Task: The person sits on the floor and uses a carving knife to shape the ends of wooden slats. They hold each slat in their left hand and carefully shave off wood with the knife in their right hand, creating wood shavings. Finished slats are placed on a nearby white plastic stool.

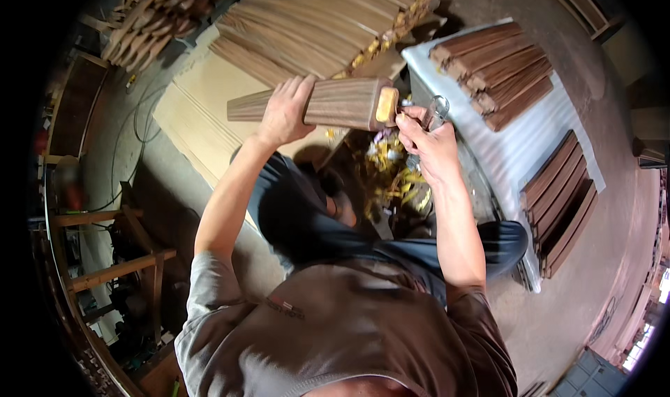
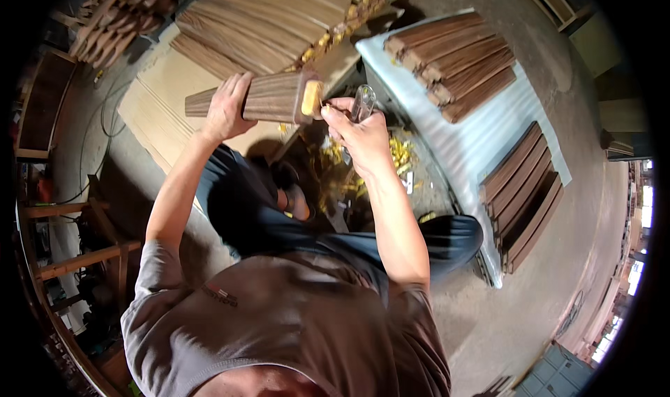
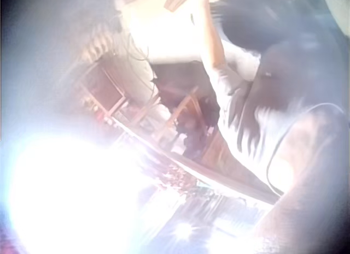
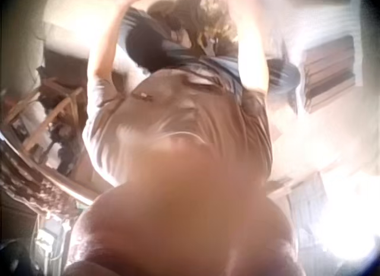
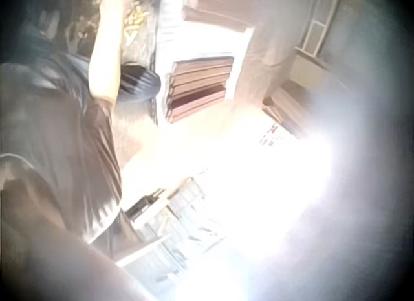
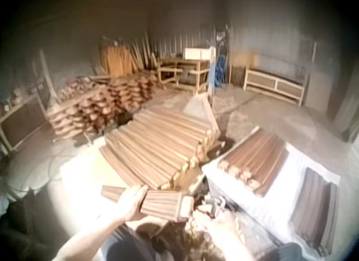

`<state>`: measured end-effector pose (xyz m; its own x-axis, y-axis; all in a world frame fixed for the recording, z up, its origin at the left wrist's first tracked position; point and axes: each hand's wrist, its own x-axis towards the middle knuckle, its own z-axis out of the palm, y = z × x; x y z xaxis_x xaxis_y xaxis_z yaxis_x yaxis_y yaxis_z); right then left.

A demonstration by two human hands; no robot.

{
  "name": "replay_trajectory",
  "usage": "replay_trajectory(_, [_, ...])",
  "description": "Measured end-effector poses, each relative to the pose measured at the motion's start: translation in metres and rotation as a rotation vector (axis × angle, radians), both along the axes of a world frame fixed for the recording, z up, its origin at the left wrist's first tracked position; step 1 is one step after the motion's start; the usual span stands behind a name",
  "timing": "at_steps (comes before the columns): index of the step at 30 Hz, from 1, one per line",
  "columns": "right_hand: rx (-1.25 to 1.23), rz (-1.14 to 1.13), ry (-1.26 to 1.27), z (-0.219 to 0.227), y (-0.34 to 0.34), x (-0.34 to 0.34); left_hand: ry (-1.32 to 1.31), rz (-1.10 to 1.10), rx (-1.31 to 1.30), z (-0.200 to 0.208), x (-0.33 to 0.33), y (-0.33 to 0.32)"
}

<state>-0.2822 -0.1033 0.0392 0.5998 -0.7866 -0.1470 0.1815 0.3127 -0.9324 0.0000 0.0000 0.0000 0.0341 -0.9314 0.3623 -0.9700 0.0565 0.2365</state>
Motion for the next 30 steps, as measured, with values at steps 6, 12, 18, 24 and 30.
replay_trajectory(6, [0.038,0.025,-0.024,-0.036,0.003,-0.002,0.052,-0.043,-0.013,-0.03,-0.007,-0.005])
replay_trajectory(12, [0.059,-0.066,-0.057,-0.033,0.002,0.005,0.062,-0.049,0.017,-0.035,-0.003,-0.004])
replay_trajectory(18, [-0.134,-0.155,-0.035,-0.049,0.006,0.004,0.086,-0.136,-0.025,-0.013,-0.03,-0.011])
replay_trajectory(24, [-0.607,-0.265,0.208,-0.054,0.011,0.001,0.173,-0.158,-0.054,-0.001,-0.061,-0.016])
replay_trajectory(30, [-1.017,-0.303,0.331,-0.046,0.007,-0.007,0.285,-0.336,0.059,0.0,-0.048,-0.015])
